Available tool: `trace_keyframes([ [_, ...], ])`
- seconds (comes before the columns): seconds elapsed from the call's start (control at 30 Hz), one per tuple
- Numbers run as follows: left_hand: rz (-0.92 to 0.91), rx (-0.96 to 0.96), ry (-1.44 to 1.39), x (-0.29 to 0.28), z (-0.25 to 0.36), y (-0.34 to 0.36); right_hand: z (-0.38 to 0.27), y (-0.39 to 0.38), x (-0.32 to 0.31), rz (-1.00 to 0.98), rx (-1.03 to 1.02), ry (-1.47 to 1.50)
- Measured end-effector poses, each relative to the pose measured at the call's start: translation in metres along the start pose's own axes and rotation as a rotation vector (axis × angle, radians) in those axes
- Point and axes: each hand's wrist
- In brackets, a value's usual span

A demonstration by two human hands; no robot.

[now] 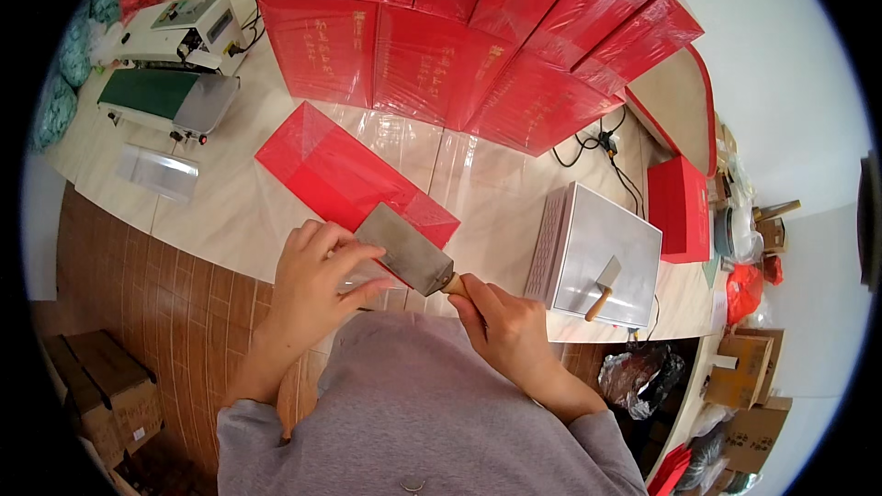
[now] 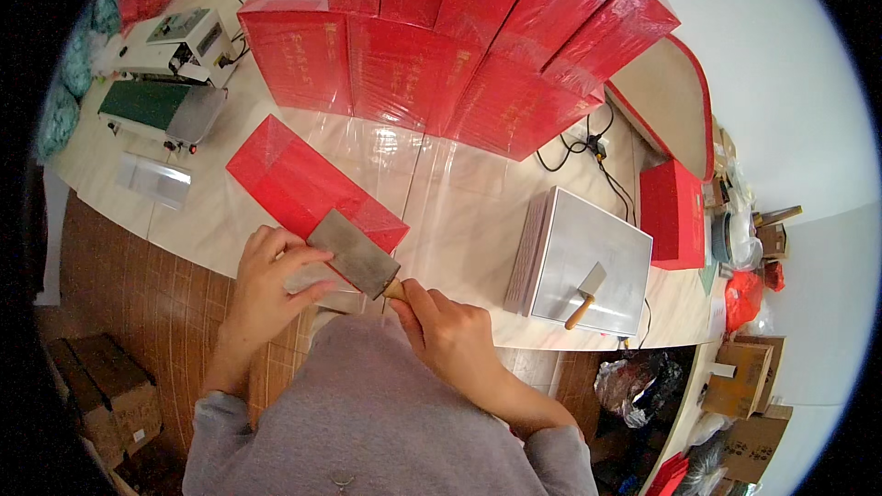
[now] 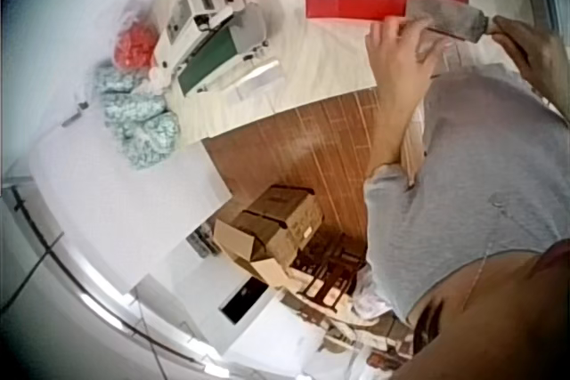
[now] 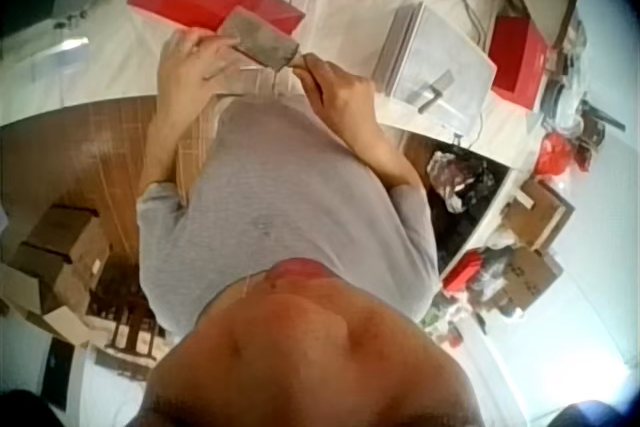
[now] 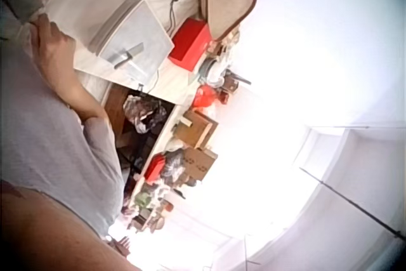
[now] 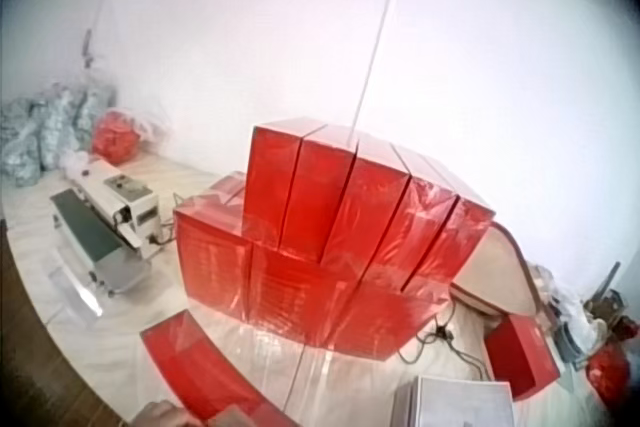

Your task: The person wraps red boxes in plastic film by hand, using a small metal spatula-like tool to smooth the plastic over the box surfaces.

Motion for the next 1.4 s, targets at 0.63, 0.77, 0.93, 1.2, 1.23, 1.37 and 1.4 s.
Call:
trace_keyframes([
  [0.63, -0.019, 0.580, 0.136, -0.030, -0.022, 0.060, 0.000, 0.008, -0.006, -0.101, -0.044, -0.009],
  [0.77, -0.124, 0.544, 0.052, -0.032, -0.027, 0.074, -0.002, 0.006, -0.008, -0.120, -0.047, -0.022],
  [0.93, -0.145, 0.507, -0.012, -0.020, -0.034, 0.084, 0.016, -0.015, -0.020, -0.075, -0.046, 0.016],
  [1.2, -0.230, 0.452, -0.046, -0.020, -0.036, 0.097, 0.036, -0.049, -0.043, -0.047, 0.169, 0.146],
  [1.23, -0.217, 0.454, -0.037, -0.017, -0.038, 0.099, 0.033, -0.047, -0.042, -0.055, 0.174, 0.170],
  [1.37, -0.239, 0.427, -0.021, -0.008, -0.044, 0.106, 0.013, -0.020, -0.029, -0.194, 0.009, 0.232],
  [1.4, -0.259, 0.404, -0.023, -0.009, -0.045, 0.105, 0.009, -0.014, -0.025, -0.211, -0.033, 0.247],
])
Point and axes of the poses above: each hand's wrist, its own y-axis towards the middle knuckle, its own x-axis out of the palm, z = x × y, and after that the axes turned 4 degrees about -z, right-handed
